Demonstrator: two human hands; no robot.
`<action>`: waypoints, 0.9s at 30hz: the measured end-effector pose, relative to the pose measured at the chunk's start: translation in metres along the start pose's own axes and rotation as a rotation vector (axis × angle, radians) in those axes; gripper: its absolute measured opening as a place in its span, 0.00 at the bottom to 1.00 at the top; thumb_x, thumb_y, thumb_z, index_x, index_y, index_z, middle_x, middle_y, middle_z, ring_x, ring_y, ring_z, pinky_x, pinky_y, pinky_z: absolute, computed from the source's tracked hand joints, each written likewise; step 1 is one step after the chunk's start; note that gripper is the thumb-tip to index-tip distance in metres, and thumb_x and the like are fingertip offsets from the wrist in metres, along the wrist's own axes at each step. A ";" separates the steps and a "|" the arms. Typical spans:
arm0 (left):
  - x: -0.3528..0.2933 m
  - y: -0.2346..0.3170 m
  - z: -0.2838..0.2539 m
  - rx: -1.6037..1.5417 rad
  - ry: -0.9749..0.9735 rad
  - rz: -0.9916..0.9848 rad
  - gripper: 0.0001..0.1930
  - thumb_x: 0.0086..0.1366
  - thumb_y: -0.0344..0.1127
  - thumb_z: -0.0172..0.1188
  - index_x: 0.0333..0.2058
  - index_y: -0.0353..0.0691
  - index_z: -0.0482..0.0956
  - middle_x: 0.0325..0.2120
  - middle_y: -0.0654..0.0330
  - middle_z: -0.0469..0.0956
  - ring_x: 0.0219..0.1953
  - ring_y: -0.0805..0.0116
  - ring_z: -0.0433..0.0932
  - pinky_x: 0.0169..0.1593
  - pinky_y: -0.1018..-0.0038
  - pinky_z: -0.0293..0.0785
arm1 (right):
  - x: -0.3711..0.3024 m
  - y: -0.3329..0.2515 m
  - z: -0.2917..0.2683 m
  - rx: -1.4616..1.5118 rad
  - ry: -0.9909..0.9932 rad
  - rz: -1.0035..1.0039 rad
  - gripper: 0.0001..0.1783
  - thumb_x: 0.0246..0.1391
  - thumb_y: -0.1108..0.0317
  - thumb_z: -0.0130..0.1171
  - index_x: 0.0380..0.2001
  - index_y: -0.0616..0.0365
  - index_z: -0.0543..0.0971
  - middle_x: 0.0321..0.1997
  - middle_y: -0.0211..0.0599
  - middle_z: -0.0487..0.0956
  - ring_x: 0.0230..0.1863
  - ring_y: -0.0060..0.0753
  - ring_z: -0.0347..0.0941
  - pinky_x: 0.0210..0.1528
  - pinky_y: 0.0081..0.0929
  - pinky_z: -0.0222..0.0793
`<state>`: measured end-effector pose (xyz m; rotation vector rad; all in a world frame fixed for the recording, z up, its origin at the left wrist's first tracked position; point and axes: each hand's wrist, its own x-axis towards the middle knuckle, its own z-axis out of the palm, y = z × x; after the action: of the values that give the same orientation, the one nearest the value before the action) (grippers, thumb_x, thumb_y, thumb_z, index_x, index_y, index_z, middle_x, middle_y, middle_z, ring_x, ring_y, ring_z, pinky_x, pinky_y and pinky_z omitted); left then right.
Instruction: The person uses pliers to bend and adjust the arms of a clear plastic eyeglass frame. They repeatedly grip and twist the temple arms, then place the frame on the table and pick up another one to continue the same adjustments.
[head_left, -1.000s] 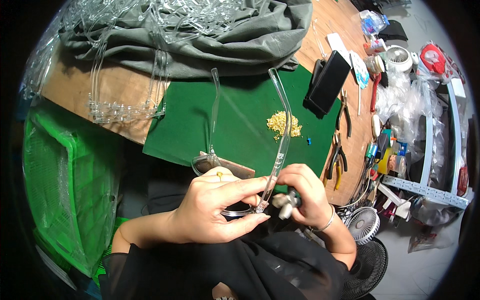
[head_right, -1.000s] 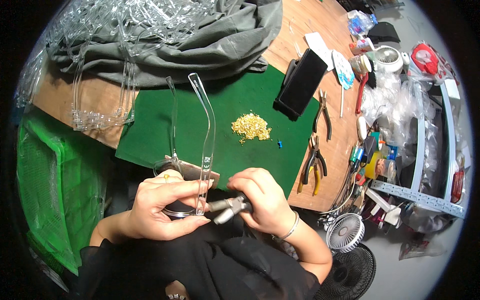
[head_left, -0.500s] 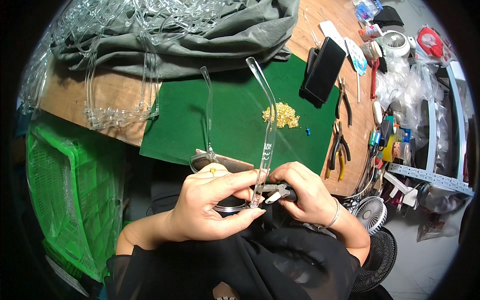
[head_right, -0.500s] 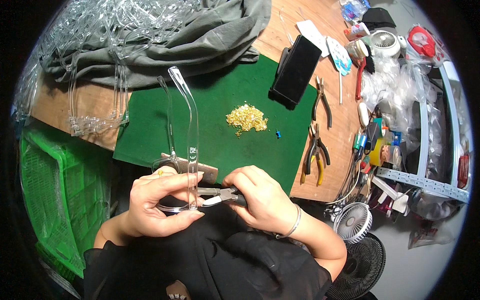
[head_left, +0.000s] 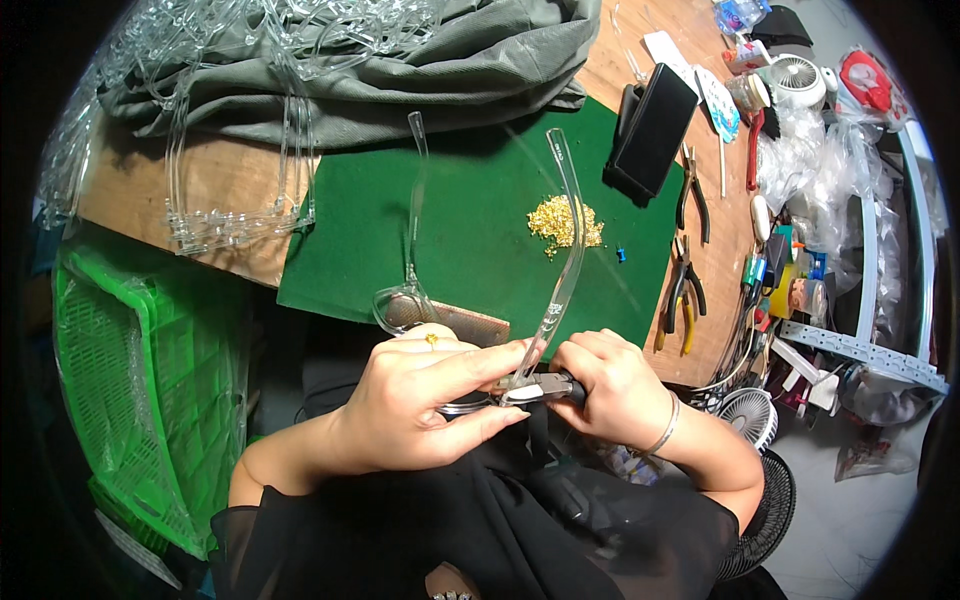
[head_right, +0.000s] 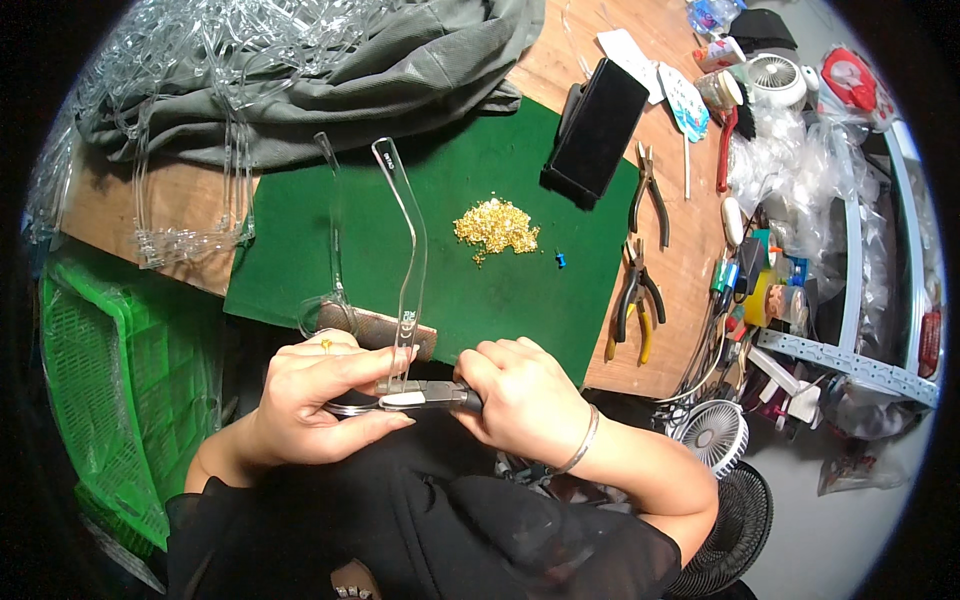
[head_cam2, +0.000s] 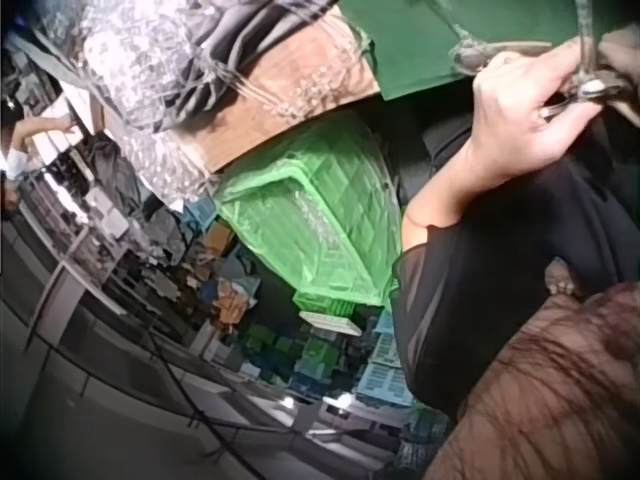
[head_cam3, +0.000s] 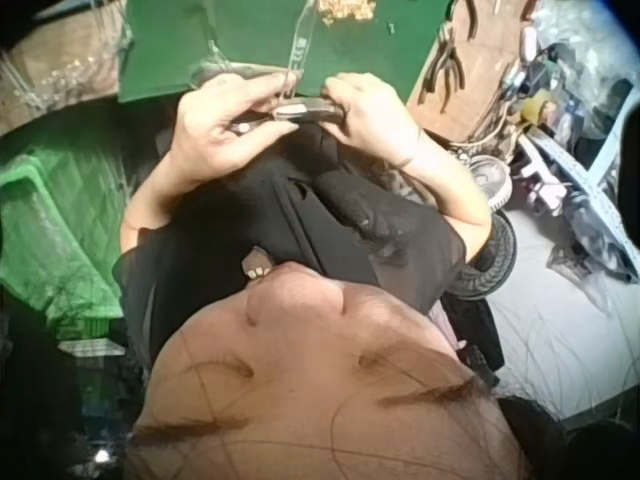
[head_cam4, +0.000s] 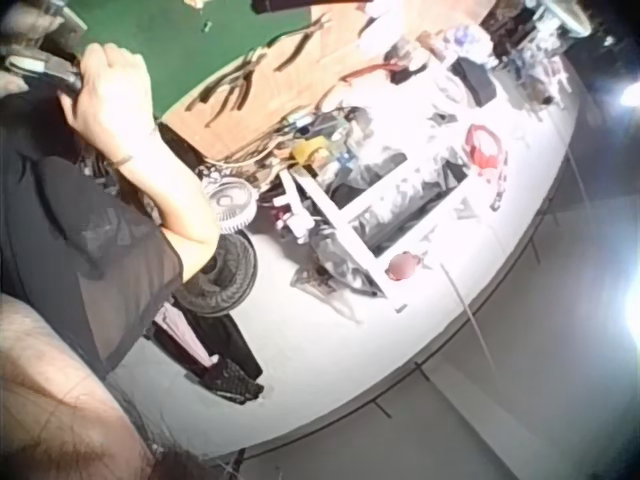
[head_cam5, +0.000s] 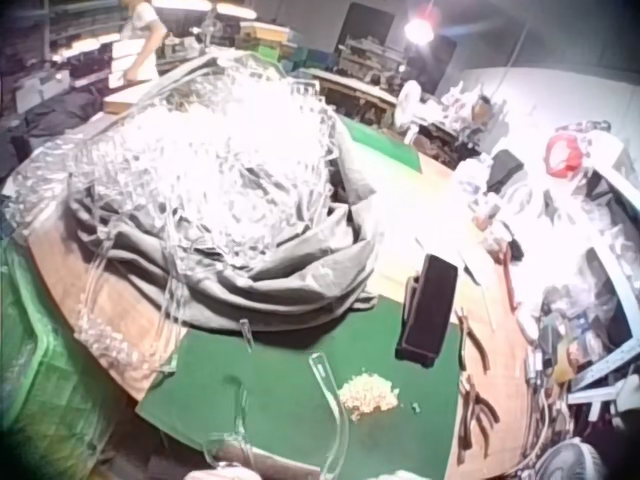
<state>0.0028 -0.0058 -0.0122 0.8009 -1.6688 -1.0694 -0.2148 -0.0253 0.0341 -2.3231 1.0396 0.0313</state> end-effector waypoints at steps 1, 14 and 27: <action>0.000 0.000 -0.001 0.013 -0.023 0.005 0.26 0.42 0.28 0.71 0.43 0.29 0.77 0.23 0.59 0.79 0.21 0.71 0.75 0.29 0.77 0.68 | -0.002 0.000 0.002 -0.011 0.015 0.009 0.15 0.36 0.66 0.65 0.24 0.58 0.70 0.20 0.37 0.70 0.26 0.41 0.70 0.32 0.33 0.65; 0.011 0.018 -0.017 -0.407 -0.041 -0.305 0.31 0.48 0.23 0.67 0.53 0.26 0.67 0.28 0.56 0.81 0.36 0.72 0.79 0.47 0.75 0.70 | 0.012 0.024 -0.011 0.487 0.004 0.223 0.16 0.50 0.62 0.61 0.36 0.62 0.73 0.32 0.44 0.75 0.34 0.41 0.74 0.39 0.30 0.68; 0.015 0.019 -0.025 -0.964 0.096 -0.564 0.36 0.53 0.36 0.68 0.56 0.26 0.61 0.30 0.54 0.80 0.35 0.62 0.79 0.44 0.69 0.75 | 0.011 0.052 0.036 0.747 0.301 0.261 0.13 0.51 0.66 0.60 0.37 0.62 0.73 0.30 0.34 0.75 0.32 0.24 0.70 0.39 0.22 0.66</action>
<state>0.0211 -0.0188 0.0150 0.6401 -0.6599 -1.9538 -0.2359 -0.0411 -0.0248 -1.5341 1.2284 -0.5291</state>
